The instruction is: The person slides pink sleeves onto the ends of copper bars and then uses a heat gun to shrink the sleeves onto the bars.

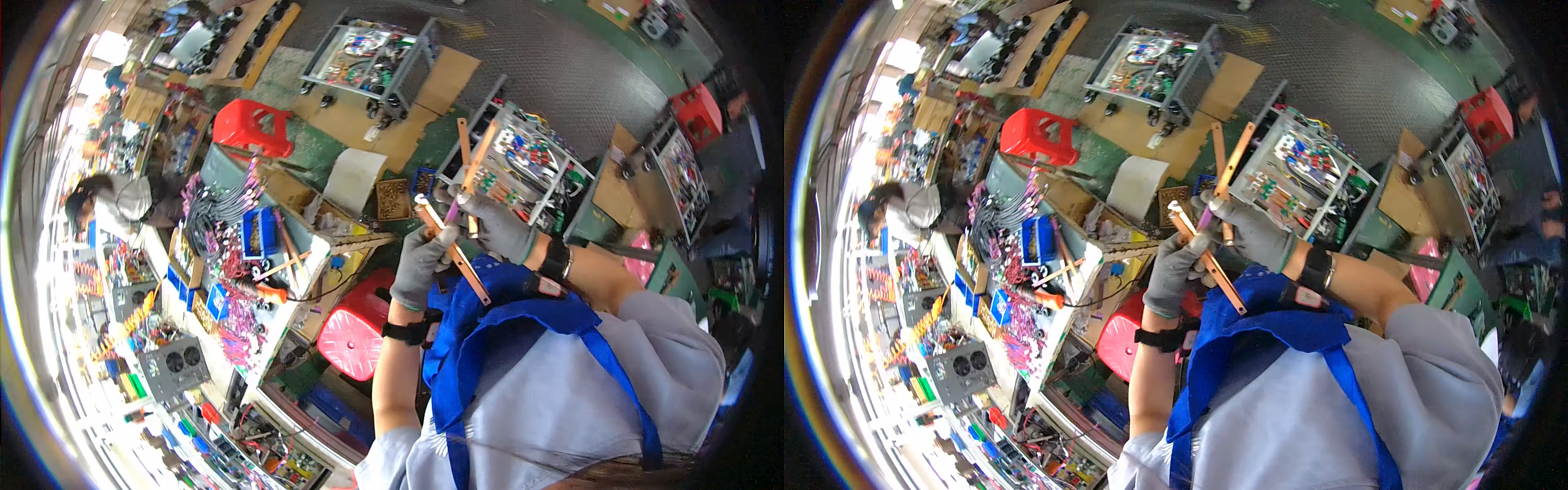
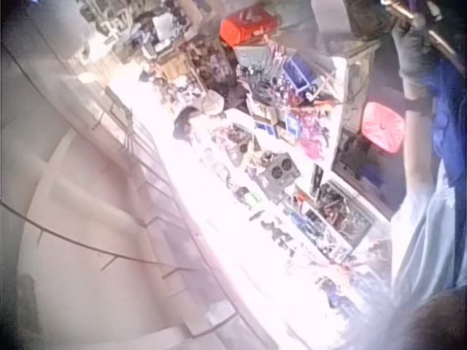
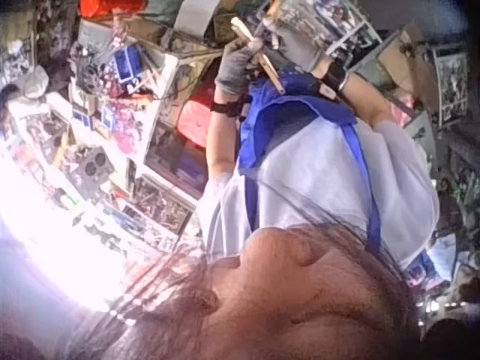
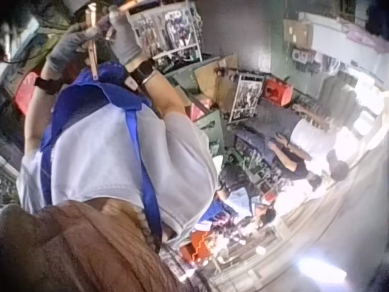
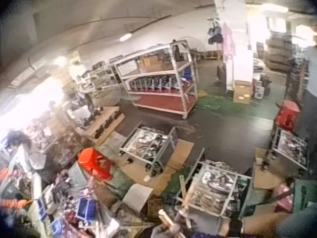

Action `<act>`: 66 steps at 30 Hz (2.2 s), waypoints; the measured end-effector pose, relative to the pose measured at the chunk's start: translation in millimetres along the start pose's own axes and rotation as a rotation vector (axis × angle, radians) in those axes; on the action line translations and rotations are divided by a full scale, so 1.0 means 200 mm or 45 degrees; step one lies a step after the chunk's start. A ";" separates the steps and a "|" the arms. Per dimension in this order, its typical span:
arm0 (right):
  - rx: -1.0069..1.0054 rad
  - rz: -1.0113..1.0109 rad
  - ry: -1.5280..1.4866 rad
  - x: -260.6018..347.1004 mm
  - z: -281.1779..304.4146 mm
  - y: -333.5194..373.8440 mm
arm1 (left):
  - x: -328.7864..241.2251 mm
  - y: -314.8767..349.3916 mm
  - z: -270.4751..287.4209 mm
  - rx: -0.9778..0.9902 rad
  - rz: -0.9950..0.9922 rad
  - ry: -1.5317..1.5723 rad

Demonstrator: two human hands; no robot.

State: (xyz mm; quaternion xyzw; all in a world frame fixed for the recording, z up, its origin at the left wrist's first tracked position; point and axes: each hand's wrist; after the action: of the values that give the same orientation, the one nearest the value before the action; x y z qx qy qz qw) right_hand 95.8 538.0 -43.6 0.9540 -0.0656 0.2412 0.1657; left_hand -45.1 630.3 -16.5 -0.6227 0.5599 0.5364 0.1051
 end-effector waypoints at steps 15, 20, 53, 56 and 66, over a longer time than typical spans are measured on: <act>0.066 -0.380 1.495 -0.28 -0.29 -0.52 | 0.01 0.35 0.98 -0.551 -0.036 0.302; 0.218 -0.568 1.606 -0.41 -0.34 -0.64 | -0.04 0.35 1.28 -0.754 -0.109 0.179; 1.773 0.235 2.776 -1.19 -0.78 -1.93 | 0.02 0.81 2.23 -0.936 0.400 -1.382; 1.903 0.351 2.998 -1.25 -0.77 -1.95 | -0.05 0.77 2.24 -0.921 0.447 -1.381; 2.063 0.538 3.095 -1.33 -0.81 -1.94 | -0.19 0.31 2.37 -0.534 0.267 -1.489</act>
State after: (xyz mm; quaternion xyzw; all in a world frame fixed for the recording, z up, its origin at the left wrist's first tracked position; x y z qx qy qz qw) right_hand -127.9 969.0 -147.9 -0.0259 0.1255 0.8644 -0.4862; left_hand -348.9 977.6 -147.1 -0.1755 0.3507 0.8941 0.2163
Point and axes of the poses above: each hand's wrist, its own y-axis away from the middle knuckle, its own z-axis out of the back of the hand, x = y × z, and after that the axes turned 4 degrees about x, right-handed
